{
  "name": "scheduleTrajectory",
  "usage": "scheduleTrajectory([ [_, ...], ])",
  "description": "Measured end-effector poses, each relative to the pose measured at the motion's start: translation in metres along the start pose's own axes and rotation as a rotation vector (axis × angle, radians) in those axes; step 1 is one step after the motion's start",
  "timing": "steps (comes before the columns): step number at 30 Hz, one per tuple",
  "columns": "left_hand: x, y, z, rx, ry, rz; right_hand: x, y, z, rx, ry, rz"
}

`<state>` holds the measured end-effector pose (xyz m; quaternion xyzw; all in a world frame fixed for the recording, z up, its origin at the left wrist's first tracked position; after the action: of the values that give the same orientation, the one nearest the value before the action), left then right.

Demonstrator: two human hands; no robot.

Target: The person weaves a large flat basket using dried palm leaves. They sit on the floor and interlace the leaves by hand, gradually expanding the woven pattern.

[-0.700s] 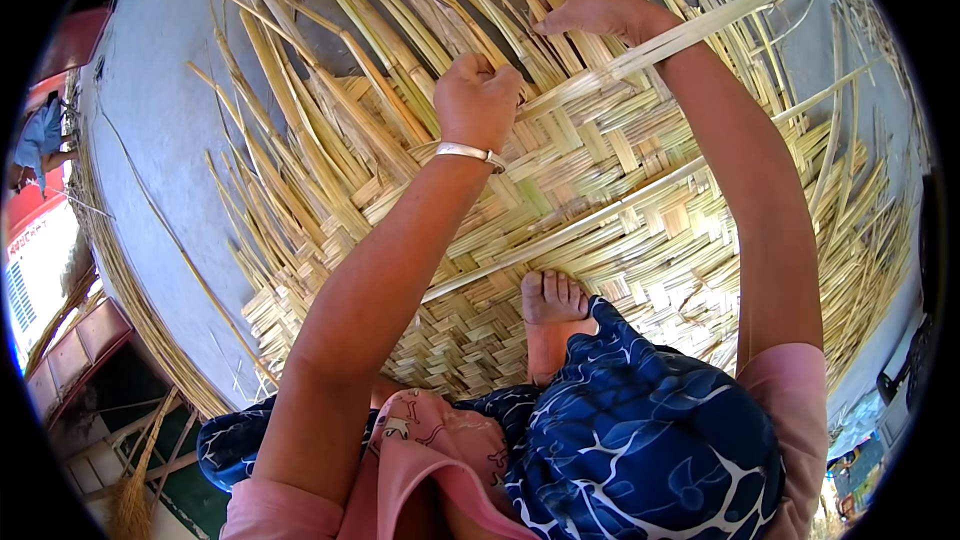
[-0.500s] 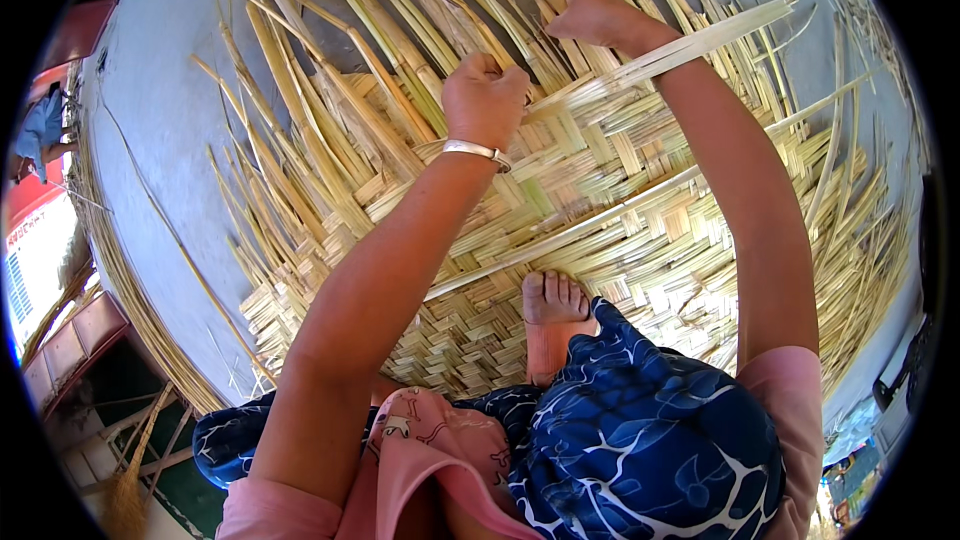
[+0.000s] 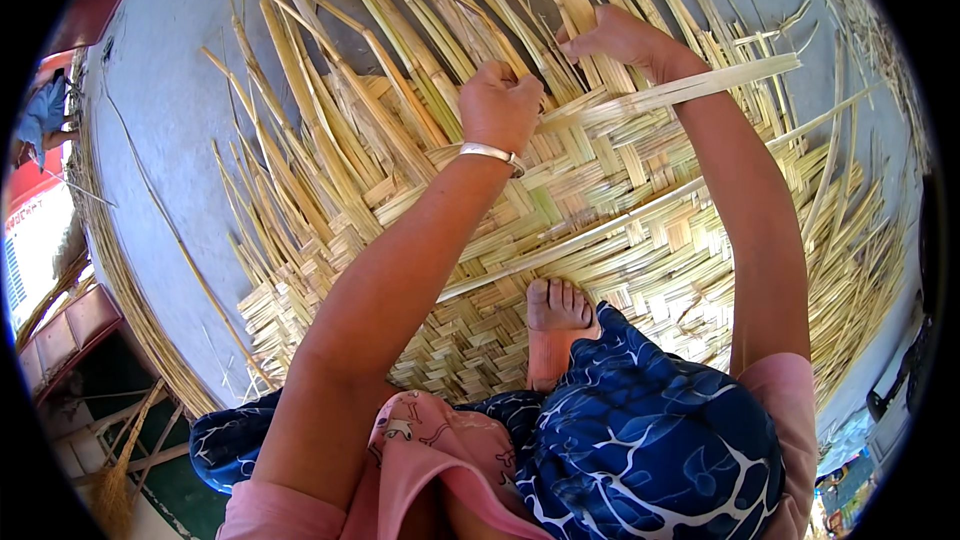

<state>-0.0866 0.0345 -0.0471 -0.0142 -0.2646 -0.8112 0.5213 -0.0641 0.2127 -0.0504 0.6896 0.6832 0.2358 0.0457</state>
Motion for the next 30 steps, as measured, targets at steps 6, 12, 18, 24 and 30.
scheduleTrajectory([
  [6,-0.004,-0.01,0.003,-0.128,-0.197,0.016,-0.006,0.014,-0.009,-0.022,-0.098,-0.032],
  [12,-0.017,-0.002,0.027,-0.3,-0.38,-0.045,-0.014,0.029,-0.02,0.002,-0.168,-0.071],
  [18,-0.039,0.009,0.044,-0.469,-0.464,-0.25,0.0,0.044,-0.031,0.106,-0.328,0.031],
  [24,-0.051,-0.013,0.02,-0.242,-0.345,-0.457,0.026,0.052,-0.019,0.19,-0.492,0.268],
  [30,-0.066,-0.015,0.043,-0.382,-0.68,-0.543,0.035,0.068,0.019,0.076,-0.689,0.424],
])
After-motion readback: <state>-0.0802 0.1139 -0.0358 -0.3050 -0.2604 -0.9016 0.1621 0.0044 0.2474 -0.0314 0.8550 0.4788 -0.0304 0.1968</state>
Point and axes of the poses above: each hand's wrist, its own y-axis away from the middle knuckle, its own x-axis out of the back of the hand, z = x × y, the point moved 10 cm from there along -y, towards the middle knuckle, and after that the axes turned 1 degree about x, right-handed, at the moved point
